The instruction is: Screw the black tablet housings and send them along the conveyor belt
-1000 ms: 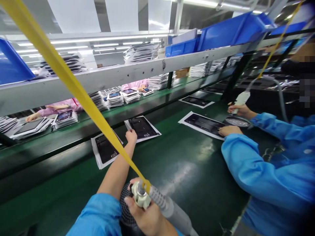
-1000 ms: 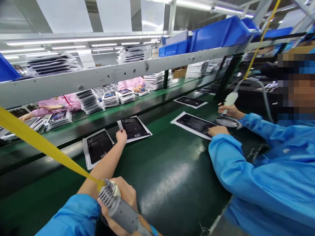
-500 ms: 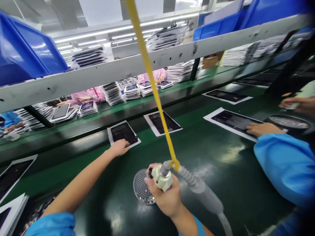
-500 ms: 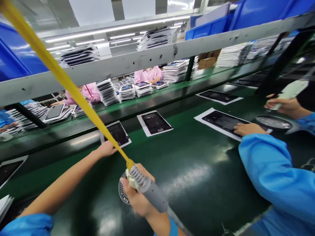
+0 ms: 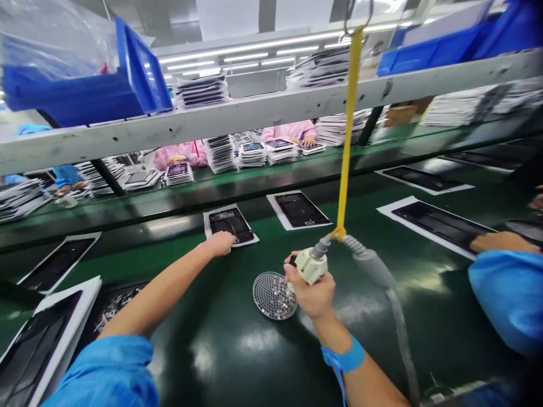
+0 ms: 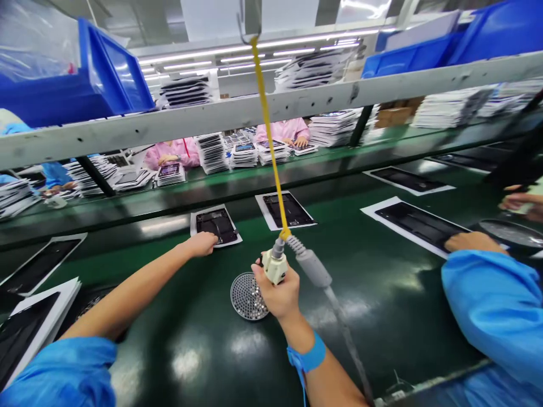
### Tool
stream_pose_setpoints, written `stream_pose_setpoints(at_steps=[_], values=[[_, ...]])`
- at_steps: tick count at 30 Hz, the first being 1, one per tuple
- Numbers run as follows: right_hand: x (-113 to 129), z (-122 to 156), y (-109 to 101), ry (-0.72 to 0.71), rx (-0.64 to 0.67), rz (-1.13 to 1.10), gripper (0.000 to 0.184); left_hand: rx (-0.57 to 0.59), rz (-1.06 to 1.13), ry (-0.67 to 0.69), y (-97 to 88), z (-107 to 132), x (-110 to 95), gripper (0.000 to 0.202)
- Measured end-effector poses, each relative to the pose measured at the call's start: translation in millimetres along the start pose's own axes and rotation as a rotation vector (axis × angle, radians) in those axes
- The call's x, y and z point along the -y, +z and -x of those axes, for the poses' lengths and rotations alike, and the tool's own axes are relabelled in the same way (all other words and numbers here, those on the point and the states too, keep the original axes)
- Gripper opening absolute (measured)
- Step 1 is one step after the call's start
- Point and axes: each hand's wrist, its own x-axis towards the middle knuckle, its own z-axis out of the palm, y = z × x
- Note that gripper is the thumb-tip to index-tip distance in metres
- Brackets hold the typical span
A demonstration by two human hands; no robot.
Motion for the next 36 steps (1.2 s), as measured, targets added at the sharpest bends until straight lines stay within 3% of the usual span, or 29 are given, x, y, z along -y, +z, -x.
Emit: stream_pose_setpoints(at_steps=[4,7,9,13,16,19,24,26,29,36], values=[[10.1,-9.1,9.5,0.008,-0.028,-0.044,0.031,0.015,0.058,0.128,10.7,111.1,-26.8,0.015],[22.6,-15.0,24.8,0.024,0.035,-0.100,0.030,-0.023,0.127,0.243,37.4,193.9,-63.2,0.010],[31.1,-16.2,35.6,0.033,0.073,-0.139,0.030,-0.088,0.157,0.291,62.6,233.6,-90.9,0.007],[40.3,-10.0,49.7,0.073,0.074,-0.140,0.030,-0.208,0.173,0.394,117.2,270.4,-142.3,0.012],[36.5,-2.7,52.2,0.100,0.071,-0.107,0.028,-0.215,0.234,0.390,139.3,277.9,-154.2,0.018],[29.0,2.7,49.7,0.135,0.099,-0.055,0.022,-0.172,0.416,0.252,133.2,286.9,-123.2,0.012],[21.4,4.1,44.4,0.155,0.093,-0.003,0.022,-0.124,0.344,-0.409,106.3,301.8,-7.8,0.020],[19.7,3.5,43.7,0.146,0.084,0.015,0.021,-0.057,0.284,-0.582,102.8,304.1,29.2,0.022],[18.5,3.0,43.2,0.144,0.087,0.021,0.022,0.014,0.260,-0.617,103.4,305.2,54.8,0.025],[18.5,2.9,42.5,0.112,0.094,0.037,0.021,0.084,0.160,-0.469,113.4,303.0,53.8,0.024]])
